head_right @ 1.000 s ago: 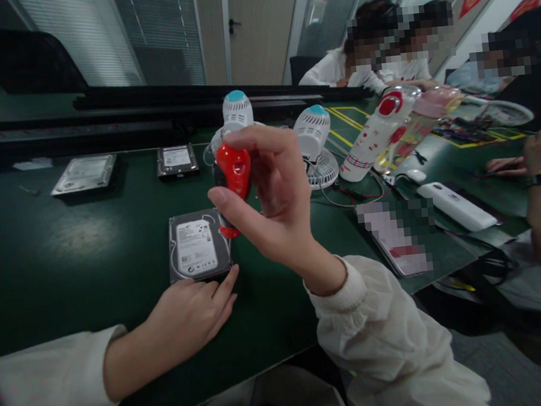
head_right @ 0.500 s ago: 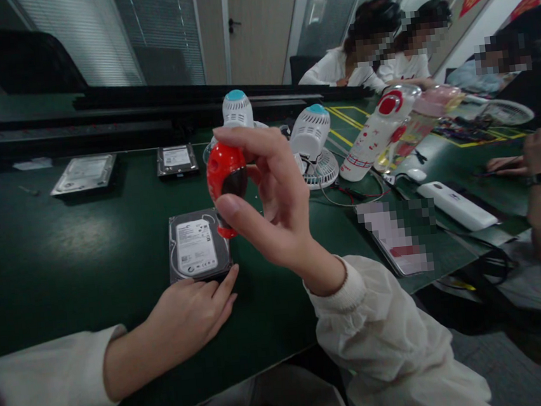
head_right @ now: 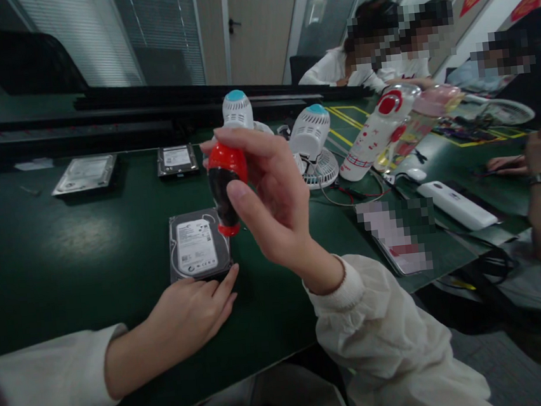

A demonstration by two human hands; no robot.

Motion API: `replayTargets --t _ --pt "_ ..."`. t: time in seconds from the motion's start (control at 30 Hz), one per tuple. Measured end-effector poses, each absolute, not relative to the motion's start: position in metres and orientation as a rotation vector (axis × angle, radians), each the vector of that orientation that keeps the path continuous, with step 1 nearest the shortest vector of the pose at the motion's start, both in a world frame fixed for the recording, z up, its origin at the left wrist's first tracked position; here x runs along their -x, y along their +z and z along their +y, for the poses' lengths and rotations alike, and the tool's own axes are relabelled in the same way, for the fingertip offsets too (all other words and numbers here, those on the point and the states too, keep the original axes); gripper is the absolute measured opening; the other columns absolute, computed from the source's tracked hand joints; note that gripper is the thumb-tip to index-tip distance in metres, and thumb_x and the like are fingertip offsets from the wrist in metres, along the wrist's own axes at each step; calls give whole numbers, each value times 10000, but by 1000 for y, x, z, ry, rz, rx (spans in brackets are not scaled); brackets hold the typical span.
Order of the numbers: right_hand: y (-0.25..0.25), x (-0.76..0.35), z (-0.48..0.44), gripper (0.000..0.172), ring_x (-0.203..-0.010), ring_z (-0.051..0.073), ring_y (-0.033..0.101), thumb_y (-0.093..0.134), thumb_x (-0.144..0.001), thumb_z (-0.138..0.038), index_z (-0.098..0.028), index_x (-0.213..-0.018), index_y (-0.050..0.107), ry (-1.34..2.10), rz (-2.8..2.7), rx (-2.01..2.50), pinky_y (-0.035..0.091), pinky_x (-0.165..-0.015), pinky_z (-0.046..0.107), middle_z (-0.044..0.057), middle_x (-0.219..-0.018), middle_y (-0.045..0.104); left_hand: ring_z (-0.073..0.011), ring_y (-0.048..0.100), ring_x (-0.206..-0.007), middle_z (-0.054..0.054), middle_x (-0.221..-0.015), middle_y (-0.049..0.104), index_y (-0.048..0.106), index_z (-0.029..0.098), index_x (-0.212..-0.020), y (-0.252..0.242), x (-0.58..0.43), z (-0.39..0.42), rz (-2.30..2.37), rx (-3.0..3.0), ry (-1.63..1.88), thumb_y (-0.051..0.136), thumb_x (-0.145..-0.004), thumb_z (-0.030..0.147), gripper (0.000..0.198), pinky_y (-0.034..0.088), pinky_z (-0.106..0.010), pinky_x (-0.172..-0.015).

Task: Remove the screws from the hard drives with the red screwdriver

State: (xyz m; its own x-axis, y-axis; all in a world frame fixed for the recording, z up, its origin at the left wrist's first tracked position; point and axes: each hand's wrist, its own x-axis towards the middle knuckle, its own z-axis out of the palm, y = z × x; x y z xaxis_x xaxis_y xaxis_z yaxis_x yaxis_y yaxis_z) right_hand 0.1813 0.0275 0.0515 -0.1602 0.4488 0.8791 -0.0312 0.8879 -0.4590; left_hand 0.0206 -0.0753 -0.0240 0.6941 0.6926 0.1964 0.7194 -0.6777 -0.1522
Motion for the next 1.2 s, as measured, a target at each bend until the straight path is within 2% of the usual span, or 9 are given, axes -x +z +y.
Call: replayTargets --t 0.1,0.3,0.47,0.63,0.73,0.83,1.0,1.13,1.2 --pt "52 -183 27 430 -1101 269 651 692 -796 -482 -376 -1195 576 348 -1668 355 620 -882 434 25 -1181 618 -216 679 -575 -108 -751 722 553 -7 -1355 -23 -21 -75 -1134 2688 -185 509 -980 232 447 509 -327 -502" --pt "54 -186 27 362 -1230 289 602 536 -907 -501 -351 -1231 594 423 -1709 282 585 -988 495 11 -1225 623 -218 671 -557 -84 -704 703 554 -8 -1354 -24 -21 -75 -1138 2688 -192 498 -980 223 443 504 -331 -486" --pt "54 -185 27 419 -1242 289 591 680 -832 -506 -335 -1204 594 325 -1695 328 608 -954 452 4 -1172 625 -220 675 -563 -89 -721 711 555 -9 -1351 -24 -21 -75 -1133 2686 -197 500 -980 227 443 507 -332 -485" --pt "54 -185 29 353 -1231 280 598 517 -920 -441 -346 -1248 604 402 -1710 210 628 -897 450 -1 -1275 627 -223 673 -560 -84 -709 704 550 -15 -1354 -24 -21 -75 -1128 2684 -196 508 -976 220 448 507 -337 -477" --pt "55 -185 28 376 -1149 264 638 611 -879 -379 -346 -1253 601 347 -1707 251 628 -874 432 4 -1227 639 -219 671 -556 -88 -711 706 559 -12 -1347 -24 -21 -75 -1129 2678 -195 513 -973 222 443 505 -331 -479" --pt "55 -186 27 445 -1102 256 649 704 -818 -390 -329 -1249 607 316 -1704 281 624 -869 412 11 -1202 628 -218 670 -553 -89 -715 707 562 -7 -1346 -25 -21 -75 -1133 2676 -201 518 -971 223 442 503 -330 -478" --pt "55 -184 26 384 -1222 285 610 537 -925 -469 -316 -1271 602 405 -1709 259 600 -941 444 23 -1242 626 -215 667 -556 -86 -716 704 547 -6 -1362 -26 -20 -76 -1121 2676 -204 522 -971 225 454 500 -328 -481" --pt "56 -185 27 427 -1189 286 627 715 -817 -477 -339 -1207 609 309 -1682 323 604 -936 449 6 -1152 625 -213 665 -551 -83 -705 703 553 -3 -1358 -26 -20 -75 -1123 2667 -209 515 -972 218 446 495 -325 -481" --pt "55 -185 27 423 -1194 291 623 702 -820 -501 -337 -1199 614 298 -1671 304 610 -923 448 8 -1151 621 -216 663 -546 -83 -699 701 556 -3 -1355 -25 -21 -75 -1131 2667 -204 506 -976 220 442 496 -331 -479"
